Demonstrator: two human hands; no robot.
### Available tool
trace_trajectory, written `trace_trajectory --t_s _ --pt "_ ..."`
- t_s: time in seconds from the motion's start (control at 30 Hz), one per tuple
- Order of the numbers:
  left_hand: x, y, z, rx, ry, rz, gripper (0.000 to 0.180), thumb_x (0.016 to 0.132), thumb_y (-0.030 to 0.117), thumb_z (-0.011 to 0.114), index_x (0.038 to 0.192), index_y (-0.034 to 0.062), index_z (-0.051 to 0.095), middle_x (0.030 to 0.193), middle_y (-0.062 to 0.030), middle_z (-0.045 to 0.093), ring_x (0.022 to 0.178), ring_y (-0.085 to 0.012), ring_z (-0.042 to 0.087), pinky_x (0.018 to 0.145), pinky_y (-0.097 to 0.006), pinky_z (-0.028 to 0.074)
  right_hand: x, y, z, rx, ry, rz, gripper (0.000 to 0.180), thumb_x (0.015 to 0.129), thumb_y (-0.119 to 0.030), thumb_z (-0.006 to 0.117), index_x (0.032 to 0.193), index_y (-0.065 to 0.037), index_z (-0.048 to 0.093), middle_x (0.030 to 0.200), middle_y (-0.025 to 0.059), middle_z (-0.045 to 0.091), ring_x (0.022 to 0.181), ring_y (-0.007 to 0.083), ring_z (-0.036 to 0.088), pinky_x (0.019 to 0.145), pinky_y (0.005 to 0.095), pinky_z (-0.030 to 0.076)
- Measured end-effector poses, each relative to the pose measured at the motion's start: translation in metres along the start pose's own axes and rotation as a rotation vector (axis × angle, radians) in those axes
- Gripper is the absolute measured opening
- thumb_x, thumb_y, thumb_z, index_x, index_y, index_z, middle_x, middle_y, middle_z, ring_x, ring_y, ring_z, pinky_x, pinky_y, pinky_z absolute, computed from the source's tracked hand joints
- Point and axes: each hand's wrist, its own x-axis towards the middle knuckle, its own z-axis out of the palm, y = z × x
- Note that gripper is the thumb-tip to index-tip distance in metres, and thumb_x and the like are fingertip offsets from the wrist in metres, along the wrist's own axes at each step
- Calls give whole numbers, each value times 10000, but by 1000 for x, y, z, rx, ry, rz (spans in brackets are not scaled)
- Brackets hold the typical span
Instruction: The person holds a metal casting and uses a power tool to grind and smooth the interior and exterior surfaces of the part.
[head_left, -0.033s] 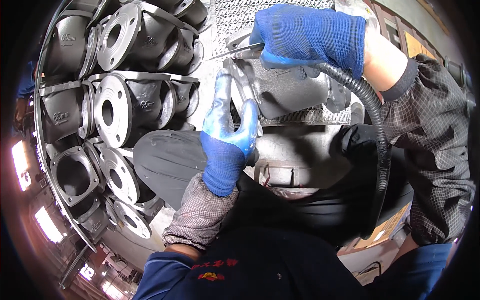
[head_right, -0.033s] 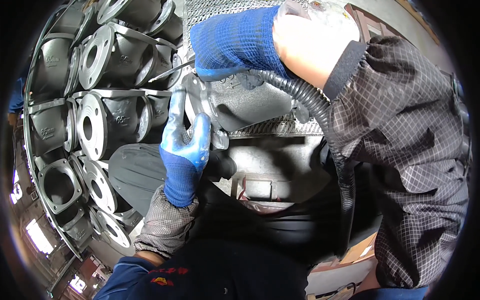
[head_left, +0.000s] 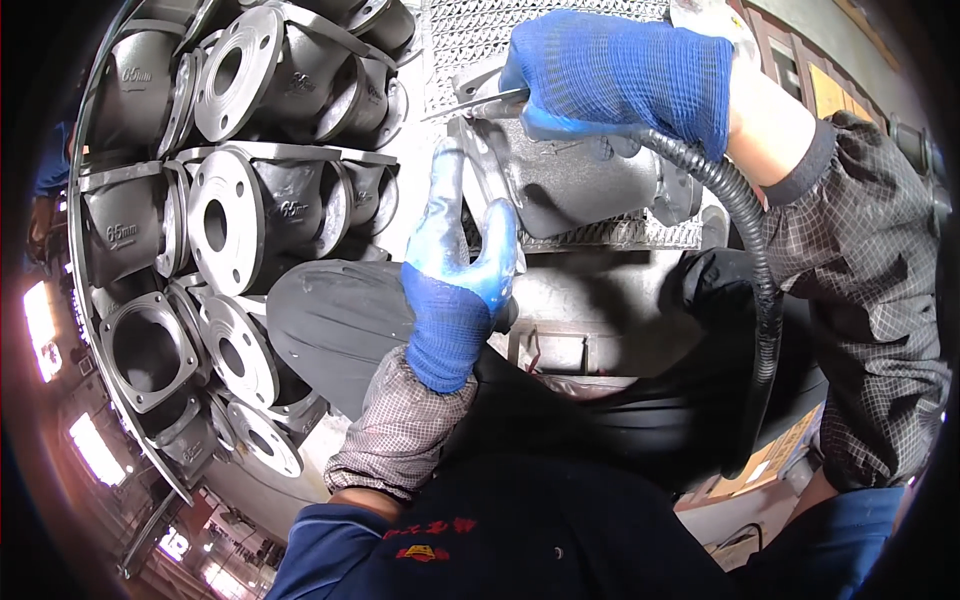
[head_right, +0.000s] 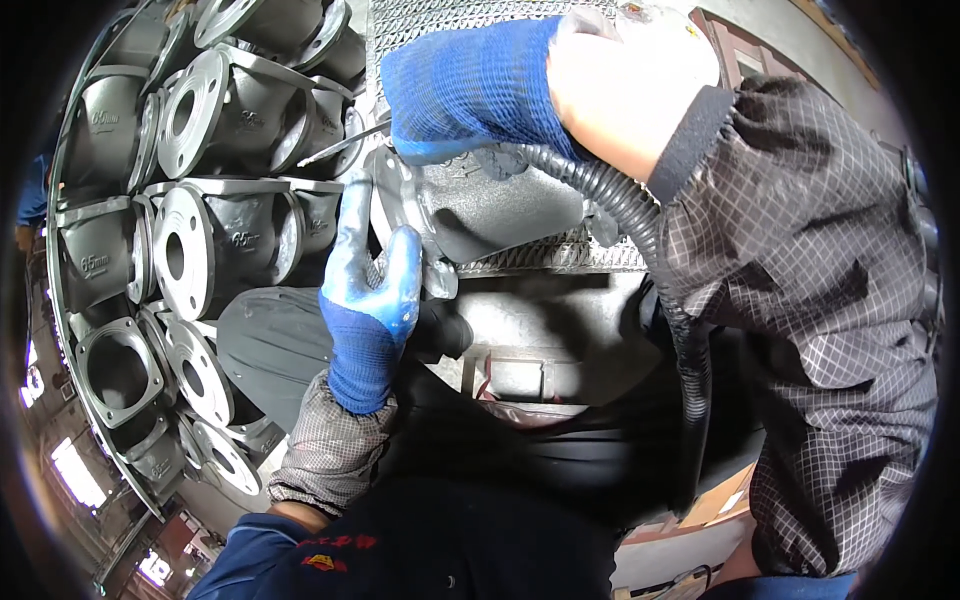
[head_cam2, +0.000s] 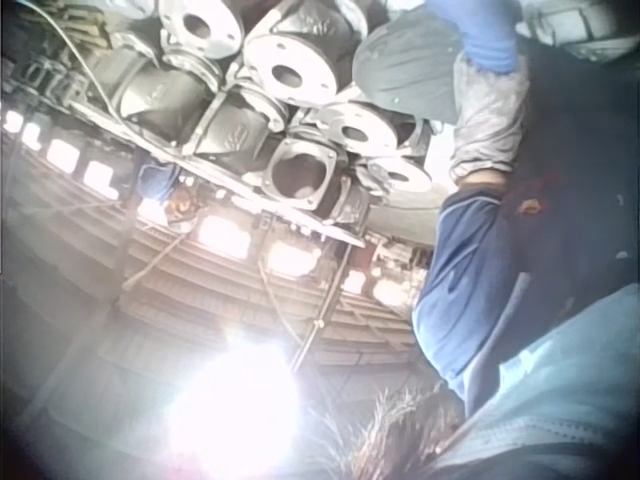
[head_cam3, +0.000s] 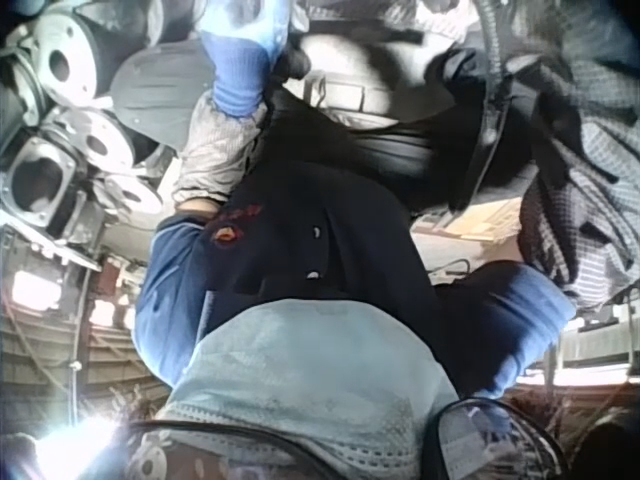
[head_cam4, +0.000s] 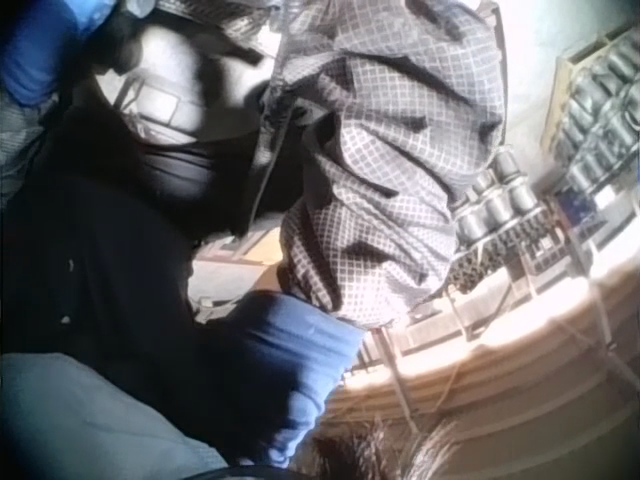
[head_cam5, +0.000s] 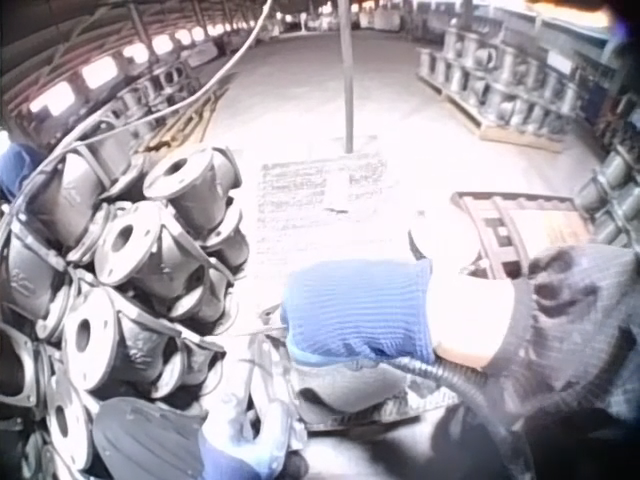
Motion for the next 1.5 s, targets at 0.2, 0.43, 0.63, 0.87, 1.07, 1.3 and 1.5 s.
trace_trajectory --t_s 0.2,0.43,0.63,0.87,1.07,1.3,1.5 --pt "-1 10 -3 -14 -14 -86 481 789 129 666 1212 -47 517 1061 -232 625 873 -311 662 746 -345 520 -9 2 18 -37 348 -231 319 716 -105 561 1004 -48 686 749 166 663 695 300 665 700 381 543" --pt "4 18 -8 -31 -80 -47 400 813 22 625 1184 -85 520 1201 -229 556 1023 -255 599 867 -326 482 -36 -17 0 362 141 132 317 768 -155 555 1036 -30 670 681 178 636 610 262 634 647 362 524" --pt "4 12 -7 -252 -76 -184 495 821 18 618 1278 -76 451 1293 -184 488 1196 -235 470 1002 -335 383 -37 -13 -11 279 86 75 398 810 -247 582 1054 65 618 700 205 613 620 251 626 659 352 515" --pt "6 2 -7 -51 -59 24 517 787 74 665 1232 -101 466 1223 -250 535 1112 -358 556 938 -373 443 -24 -1 -6 317 122 -85 377 812 -242 580 1051 44 637 739 223 618 656 282 625 689 357 514" --pt "8 -2 -12 113 -80 191 482 789 74 664 1203 -105 495 1183 -264 552 1056 -336 592 896 -382 469 -17 -9 -6 217 98 -32 312 827 -167 570 1052 39 636 550 121 577 447 183 570 532 320 509" --pt "34 -20 -46 -145 -71 41 364 826 -43 441 1144 25 606 1060 -134 630 906 -180 602 819 -300 489 -68 -28 -27 712 29 398 371 899 -127 524 1247 0 531 546 51 584 411 78 524 432 218 467" --pt "118 -35 -58 -140 -535 331 389 738 -57 391 1032 -32 644 1073 -153 646 1023 -227 600 921 -297 461 -117 -25 -1 1079 320 521 506 846 -233 551 1257 58 496 705 75 635 510 105 582 421 194 420"
